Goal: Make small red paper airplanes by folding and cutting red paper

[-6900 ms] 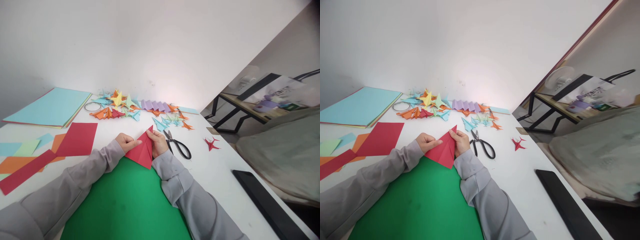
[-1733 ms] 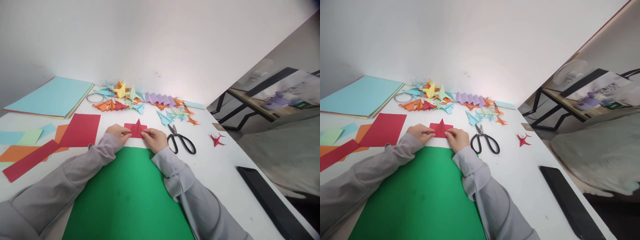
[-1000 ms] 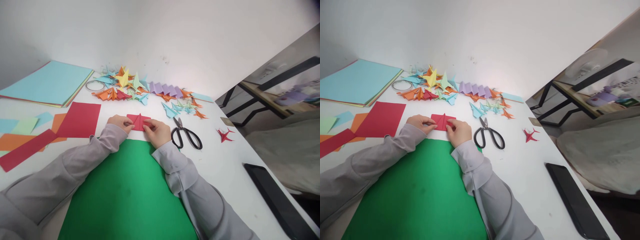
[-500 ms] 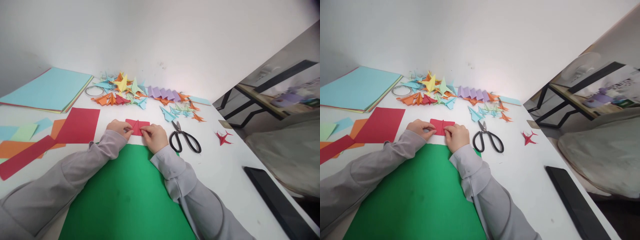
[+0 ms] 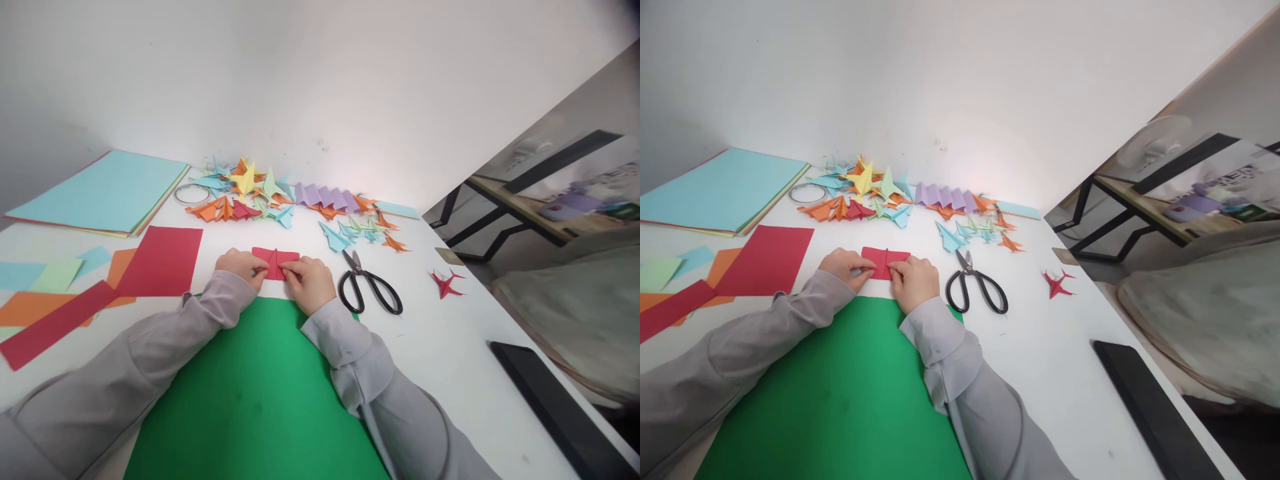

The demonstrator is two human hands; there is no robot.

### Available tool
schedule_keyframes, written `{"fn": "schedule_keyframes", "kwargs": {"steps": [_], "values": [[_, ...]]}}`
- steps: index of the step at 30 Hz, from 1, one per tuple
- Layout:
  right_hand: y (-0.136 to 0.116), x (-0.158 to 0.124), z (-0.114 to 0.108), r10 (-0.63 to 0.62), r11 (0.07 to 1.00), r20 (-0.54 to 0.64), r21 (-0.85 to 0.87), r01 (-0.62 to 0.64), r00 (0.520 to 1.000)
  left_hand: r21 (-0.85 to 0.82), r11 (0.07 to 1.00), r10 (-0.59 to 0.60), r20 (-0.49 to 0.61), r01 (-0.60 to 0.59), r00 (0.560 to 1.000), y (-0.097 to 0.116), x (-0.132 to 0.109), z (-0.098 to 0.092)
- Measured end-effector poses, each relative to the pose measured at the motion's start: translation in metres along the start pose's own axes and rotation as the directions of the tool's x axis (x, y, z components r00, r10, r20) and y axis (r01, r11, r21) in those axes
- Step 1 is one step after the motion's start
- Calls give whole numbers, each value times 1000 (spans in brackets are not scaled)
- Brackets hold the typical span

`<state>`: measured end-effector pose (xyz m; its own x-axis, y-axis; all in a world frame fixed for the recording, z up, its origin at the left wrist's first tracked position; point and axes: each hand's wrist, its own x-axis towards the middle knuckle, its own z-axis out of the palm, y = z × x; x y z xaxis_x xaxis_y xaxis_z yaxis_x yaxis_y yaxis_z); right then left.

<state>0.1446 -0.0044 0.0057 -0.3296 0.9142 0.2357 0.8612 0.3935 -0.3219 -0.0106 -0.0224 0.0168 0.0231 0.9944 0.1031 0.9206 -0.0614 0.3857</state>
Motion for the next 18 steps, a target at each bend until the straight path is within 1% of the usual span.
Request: {"fn": "schedule_keyframes", "kwargs": {"steps": [2,4,8,13,18], "values": [[0,0,0,-1,1000,4,3,1,1000,73,997,21,4,-21,1000,-1,0,1],[0,0,0,2,1000,9,8,-2,1000,108,994,26,9,-27,1000,-1,0,2],[0,0,0,7,1000,14,11,-7,1000,113,993,33,20,-35,999,-2,1,3],[0,0,1,3,1000,9,-1,-3,1000,105,991,87,-5,-86,996,-7,2,7],[0,0,0,-4,1000,3,-18,4,1000,120,987,106,5,-106,994,-8,2,8]]}}
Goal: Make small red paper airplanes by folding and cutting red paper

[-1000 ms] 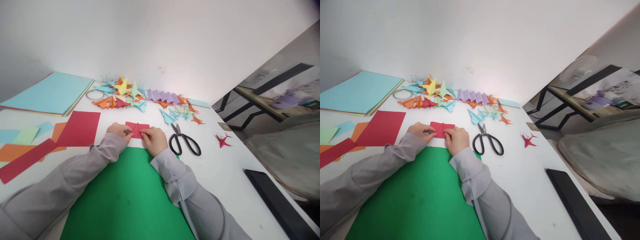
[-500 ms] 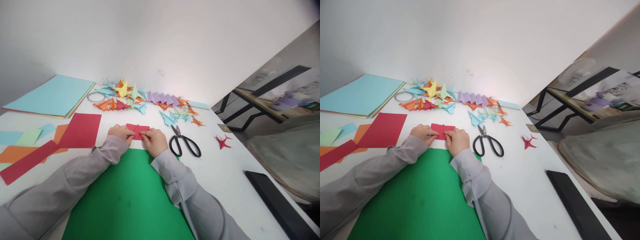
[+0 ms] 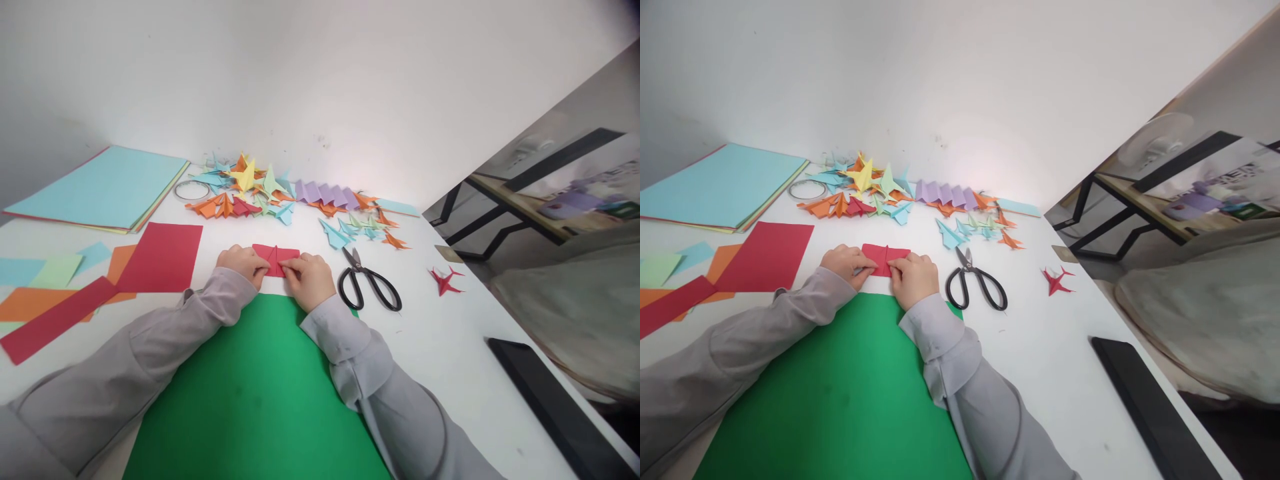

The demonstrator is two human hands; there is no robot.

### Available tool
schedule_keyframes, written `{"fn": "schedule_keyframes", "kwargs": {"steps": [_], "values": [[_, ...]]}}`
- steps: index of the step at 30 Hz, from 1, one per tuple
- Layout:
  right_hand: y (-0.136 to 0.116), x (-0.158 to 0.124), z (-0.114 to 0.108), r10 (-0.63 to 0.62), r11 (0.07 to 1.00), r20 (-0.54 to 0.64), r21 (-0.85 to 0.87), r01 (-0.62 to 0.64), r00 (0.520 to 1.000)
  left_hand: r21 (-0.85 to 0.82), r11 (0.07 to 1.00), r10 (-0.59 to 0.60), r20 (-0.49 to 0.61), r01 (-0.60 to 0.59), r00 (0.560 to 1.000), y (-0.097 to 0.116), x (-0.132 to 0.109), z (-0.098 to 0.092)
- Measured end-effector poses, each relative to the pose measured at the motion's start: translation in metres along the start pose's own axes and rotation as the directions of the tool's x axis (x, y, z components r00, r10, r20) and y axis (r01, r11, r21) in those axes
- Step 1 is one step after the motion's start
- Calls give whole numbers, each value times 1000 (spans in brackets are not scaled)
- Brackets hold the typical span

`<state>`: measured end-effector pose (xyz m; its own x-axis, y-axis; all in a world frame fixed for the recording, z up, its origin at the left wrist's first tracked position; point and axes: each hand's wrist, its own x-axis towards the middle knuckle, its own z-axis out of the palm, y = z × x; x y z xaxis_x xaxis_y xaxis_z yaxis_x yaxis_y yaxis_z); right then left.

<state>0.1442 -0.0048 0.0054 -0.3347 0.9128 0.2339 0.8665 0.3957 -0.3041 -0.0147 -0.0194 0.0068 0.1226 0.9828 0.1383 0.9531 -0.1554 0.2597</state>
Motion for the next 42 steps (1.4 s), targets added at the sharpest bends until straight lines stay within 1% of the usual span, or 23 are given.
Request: {"fn": "schedule_keyframes", "kwargs": {"steps": [5,7,12,18,25,28,33,36,38,39,42], "values": [[0,-1,-1,-16,1000,3,-12,16,1000,5,1000,30,-12,-30,999,1,-1,-2],[-1,-2,-1,-29,999,-5,-28,28,1000,17,998,65,-26,-65,998,2,-3,-2],[-3,-3,-3,-41,998,-36,-39,40,998,61,986,159,-126,-152,979,7,-7,2],[-3,-3,-3,-30,999,-31,-22,29,999,109,972,215,-57,-208,975,8,-7,7],[-4,-5,-3,-60,998,-28,-36,59,998,124,967,229,-50,-221,972,6,-5,5],[-5,-8,-4,-47,998,-38,-37,45,998,124,968,227,-42,-220,973,6,-5,4],[6,-9,-1,40,996,-39,85,-36,998,126,972,208,-61,-199,976,7,-7,3],[19,-9,4,58,986,-62,158,-47,996,132,971,208,-57,-199,976,6,-7,4],[25,-9,6,32,981,-101,191,-12,994,136,970,212,-59,-202,976,6,-6,5],[25,-9,7,-6,980,-126,197,31,992,138,969,213,-60,-203,975,5,-6,5],[20,-12,5,-185,970,-155,132,206,970,140,970,210,-61,-200,976,4,-6,6]]}}
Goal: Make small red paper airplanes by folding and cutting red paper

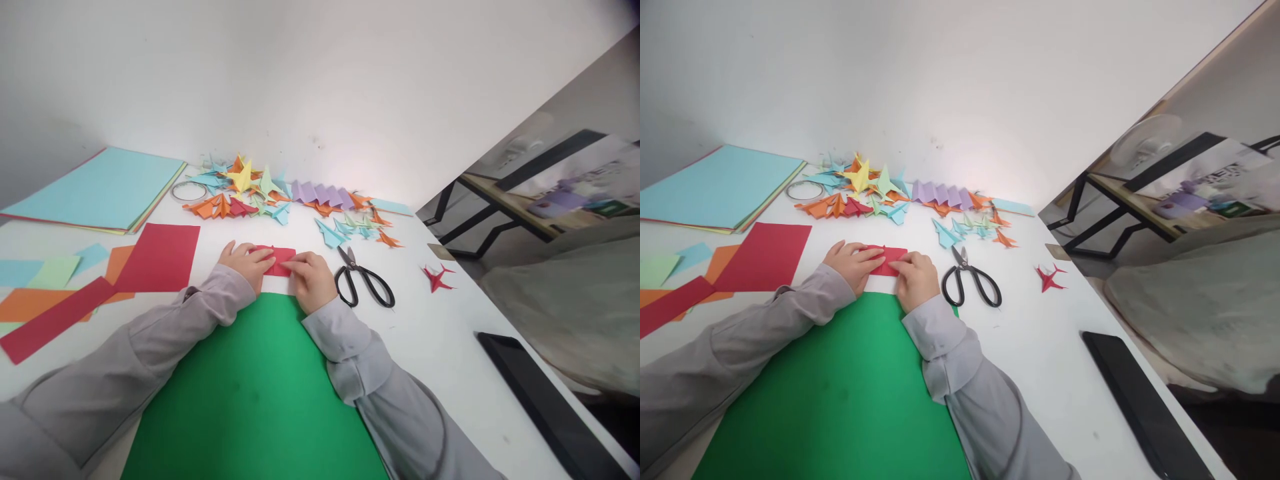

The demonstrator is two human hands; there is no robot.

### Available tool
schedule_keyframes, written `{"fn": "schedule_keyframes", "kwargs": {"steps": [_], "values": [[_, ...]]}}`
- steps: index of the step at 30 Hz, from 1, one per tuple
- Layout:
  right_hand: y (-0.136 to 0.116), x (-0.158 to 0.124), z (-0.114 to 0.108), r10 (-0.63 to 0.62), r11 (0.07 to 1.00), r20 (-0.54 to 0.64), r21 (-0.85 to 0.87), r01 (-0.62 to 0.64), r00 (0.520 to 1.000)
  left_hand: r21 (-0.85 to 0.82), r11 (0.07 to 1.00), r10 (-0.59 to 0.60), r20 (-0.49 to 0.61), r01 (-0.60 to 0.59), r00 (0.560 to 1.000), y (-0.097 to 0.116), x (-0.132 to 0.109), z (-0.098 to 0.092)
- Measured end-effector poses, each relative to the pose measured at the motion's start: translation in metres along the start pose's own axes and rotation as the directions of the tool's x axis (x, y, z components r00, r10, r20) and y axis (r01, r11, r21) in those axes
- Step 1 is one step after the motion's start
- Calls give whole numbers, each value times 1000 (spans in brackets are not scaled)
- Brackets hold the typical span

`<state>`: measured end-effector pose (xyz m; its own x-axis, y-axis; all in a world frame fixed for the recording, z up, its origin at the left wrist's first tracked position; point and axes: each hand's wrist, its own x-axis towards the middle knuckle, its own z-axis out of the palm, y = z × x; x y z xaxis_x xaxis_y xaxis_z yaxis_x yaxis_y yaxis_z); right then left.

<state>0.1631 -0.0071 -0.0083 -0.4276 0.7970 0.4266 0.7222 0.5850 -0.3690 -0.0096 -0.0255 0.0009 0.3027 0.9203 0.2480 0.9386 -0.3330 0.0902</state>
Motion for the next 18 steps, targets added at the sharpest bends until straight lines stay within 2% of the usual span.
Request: {"fn": "schedule_keyframes", "kwargs": {"steps": [3,6,9,14,18], "values": [[-13,0,-2,-129,979,86,-146,140,988,-2,1000,-1,5,1,1000,0,1,1],[-21,0,-5,-179,939,172,-264,220,969,-10,1000,-4,14,4,1000,0,1,1],[-23,0,-6,-169,917,183,-330,223,968,-20,1000,-1,13,2,1000,0,2,1],[-22,0,-8,-142,925,205,-321,204,968,-8,1000,14,1,-14,1000,-2,-1,2],[-27,-1,-12,-146,913,214,-346,215,966,63,997,-34,-42,37,999,-3,-4,4]]}}
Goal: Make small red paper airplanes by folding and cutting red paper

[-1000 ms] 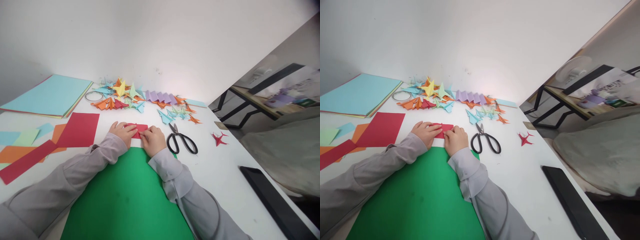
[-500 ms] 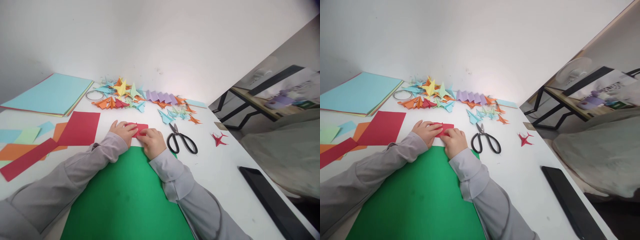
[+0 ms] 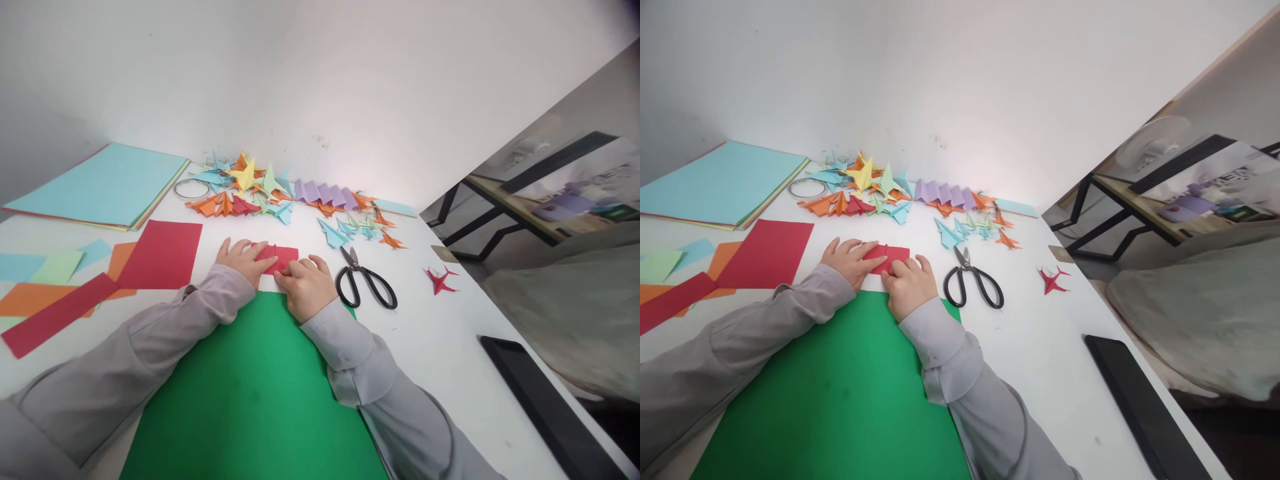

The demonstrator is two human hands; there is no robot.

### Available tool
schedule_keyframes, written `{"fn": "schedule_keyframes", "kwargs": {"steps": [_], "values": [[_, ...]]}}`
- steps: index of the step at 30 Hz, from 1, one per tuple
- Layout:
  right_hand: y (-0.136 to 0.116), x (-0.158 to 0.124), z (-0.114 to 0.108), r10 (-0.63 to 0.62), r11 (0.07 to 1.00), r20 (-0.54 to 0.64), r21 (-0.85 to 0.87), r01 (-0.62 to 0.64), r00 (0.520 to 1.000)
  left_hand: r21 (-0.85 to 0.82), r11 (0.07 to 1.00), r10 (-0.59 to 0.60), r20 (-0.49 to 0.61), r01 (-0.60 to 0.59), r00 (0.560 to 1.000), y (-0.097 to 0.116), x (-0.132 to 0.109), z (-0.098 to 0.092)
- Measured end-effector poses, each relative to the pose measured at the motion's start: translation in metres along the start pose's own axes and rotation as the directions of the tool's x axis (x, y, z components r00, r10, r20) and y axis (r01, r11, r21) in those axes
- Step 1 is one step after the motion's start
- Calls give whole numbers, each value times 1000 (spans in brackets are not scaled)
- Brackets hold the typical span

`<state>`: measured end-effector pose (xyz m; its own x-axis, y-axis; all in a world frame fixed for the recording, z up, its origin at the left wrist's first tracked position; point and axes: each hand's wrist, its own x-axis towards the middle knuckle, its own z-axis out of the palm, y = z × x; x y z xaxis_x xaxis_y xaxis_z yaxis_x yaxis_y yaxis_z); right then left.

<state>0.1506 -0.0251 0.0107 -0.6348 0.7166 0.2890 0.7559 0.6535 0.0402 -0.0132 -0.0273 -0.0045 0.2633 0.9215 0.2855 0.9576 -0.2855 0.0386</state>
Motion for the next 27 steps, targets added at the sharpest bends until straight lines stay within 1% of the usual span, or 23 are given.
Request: {"fn": "schedule_keyframes", "kwargs": {"steps": [3,6,7,8,9,11,13,14,16,18,20,21,22,24,26,27], "values": [[-2,0,-4,-26,999,17,-32,26,1000,22,999,-46,-66,48,997,-4,-1,5],[-3,0,-7,-36,999,40,-34,37,999,-2,995,-102,-179,103,979,-11,-1,9],[-2,0,-7,-35,999,46,-29,37,998,-24,994,-109,-226,106,968,-14,-1,9],[-2,0,-7,-35,999,49,-21,36,998,-51,996,-89,-268,78,959,-16,0,9],[-2,1,-7,-33,999,50,-13,34,998,-74,997,-47,-301,26,952,-17,0,9],[0,1,-6,-28,1000,49,6,28,998,-96,987,92,-342,-132,935,-19,1,8],[1,1,-5,-17,1000,50,27,16,999,-79,954,243,-356,-288,902,-19,3,8],[1,1,-5,-14,999,54,34,12,998,-59,938,299,-363,-342,882,-18,4,9],[0,1,-6,-25,999,65,29,23,998,-1,912,379,-381,-410,843,-16,8,11],[-3,2,-8,-55,998,66,-5,56,996,93,892,438,-410,-442,800,-14,10,12],[-7,4,-11,-89,995,72,-45,92,993,185,868,494,-396,-460,774,-9,10,9],[-9,4,-12,-100,993,81,-59,105,992,211,862,507,-363,-461,782,-6,9,6],[-11,4,-13,-105,991,93,-67,112,990,211,862,506,-297,-461,810,-2,6,3],[-13,4,-15,-101,991,113,-72,110,988,158,904,420,-164,-397,892,5,-2,-5],[-14,3,-16,-89,993,118,-73,98,989,99,937,342,-72,-334,937,12,-11,-12],[-14,2,-17,-77,993,116,-75,86,990,81,951,303,-49,-299,952,14,-14,-14]]}}
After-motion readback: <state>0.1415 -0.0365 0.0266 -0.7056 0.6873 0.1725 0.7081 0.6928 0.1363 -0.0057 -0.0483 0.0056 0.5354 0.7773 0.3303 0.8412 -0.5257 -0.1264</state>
